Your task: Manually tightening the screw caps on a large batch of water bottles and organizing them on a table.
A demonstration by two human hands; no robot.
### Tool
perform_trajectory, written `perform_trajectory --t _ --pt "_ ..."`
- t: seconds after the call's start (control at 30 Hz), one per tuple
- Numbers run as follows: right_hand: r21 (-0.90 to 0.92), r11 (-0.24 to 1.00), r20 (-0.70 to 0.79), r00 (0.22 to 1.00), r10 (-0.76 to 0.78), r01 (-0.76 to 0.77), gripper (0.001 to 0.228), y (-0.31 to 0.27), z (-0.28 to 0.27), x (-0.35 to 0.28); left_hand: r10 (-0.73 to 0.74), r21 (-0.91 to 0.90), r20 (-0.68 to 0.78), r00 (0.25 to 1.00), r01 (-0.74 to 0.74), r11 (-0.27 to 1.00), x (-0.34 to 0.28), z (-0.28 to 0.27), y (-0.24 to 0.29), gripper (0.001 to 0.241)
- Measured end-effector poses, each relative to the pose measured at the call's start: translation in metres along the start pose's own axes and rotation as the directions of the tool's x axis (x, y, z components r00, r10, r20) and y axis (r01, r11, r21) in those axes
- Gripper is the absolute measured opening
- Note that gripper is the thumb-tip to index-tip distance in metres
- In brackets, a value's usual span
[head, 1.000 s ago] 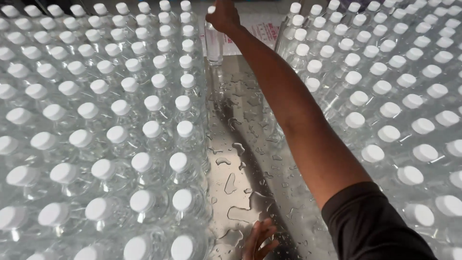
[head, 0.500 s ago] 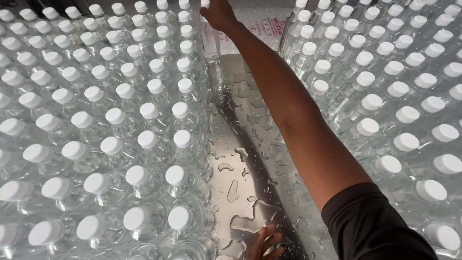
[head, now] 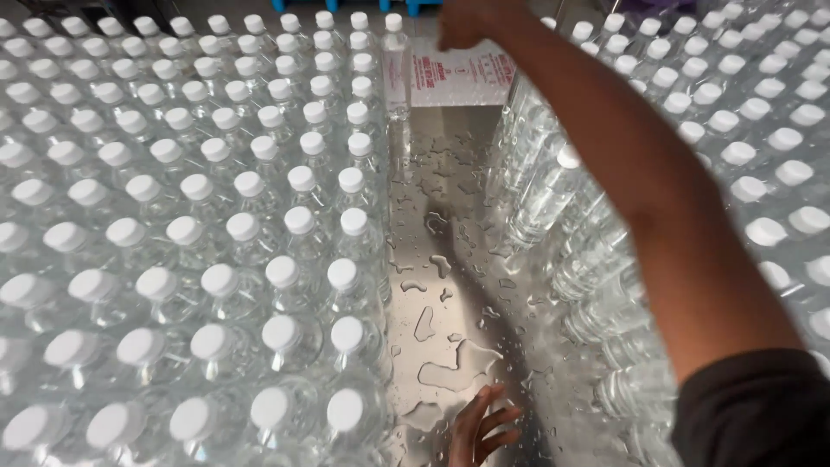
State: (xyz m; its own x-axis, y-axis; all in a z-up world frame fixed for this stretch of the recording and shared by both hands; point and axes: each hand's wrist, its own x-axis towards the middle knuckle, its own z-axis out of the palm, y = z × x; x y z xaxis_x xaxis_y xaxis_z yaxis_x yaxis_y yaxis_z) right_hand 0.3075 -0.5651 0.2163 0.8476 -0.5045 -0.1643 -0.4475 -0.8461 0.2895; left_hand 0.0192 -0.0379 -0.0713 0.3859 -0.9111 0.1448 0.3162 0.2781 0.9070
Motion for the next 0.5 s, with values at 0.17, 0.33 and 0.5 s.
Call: perform_trajectory --t 0.17,0.33,0.5 --pt "-0.038 0.999 0.222 0.975 0.031 -0.023 0.051 0.04 0.0 -0.101 -0.385 -0.216 -0.168 0.908 0.347 0.913 0.005 0.022 0.036 0.073" --pt "0.138 0.982 0.435 0.899 0.056 -0.128 0.057 0.014 0.008 -0.243 -0.16 0.175 -0.08 0.984 0.172 0.97 -0.027 0.055 0.114 0.1" --pt "0.167 0.985 0.148 0.989 0.023 -0.048 0.051 0.026 0.077 -0.257 0.277 0.28 -0.011 0.961 -0.263 0.923 -0.037 0.068 0.122 0.085"
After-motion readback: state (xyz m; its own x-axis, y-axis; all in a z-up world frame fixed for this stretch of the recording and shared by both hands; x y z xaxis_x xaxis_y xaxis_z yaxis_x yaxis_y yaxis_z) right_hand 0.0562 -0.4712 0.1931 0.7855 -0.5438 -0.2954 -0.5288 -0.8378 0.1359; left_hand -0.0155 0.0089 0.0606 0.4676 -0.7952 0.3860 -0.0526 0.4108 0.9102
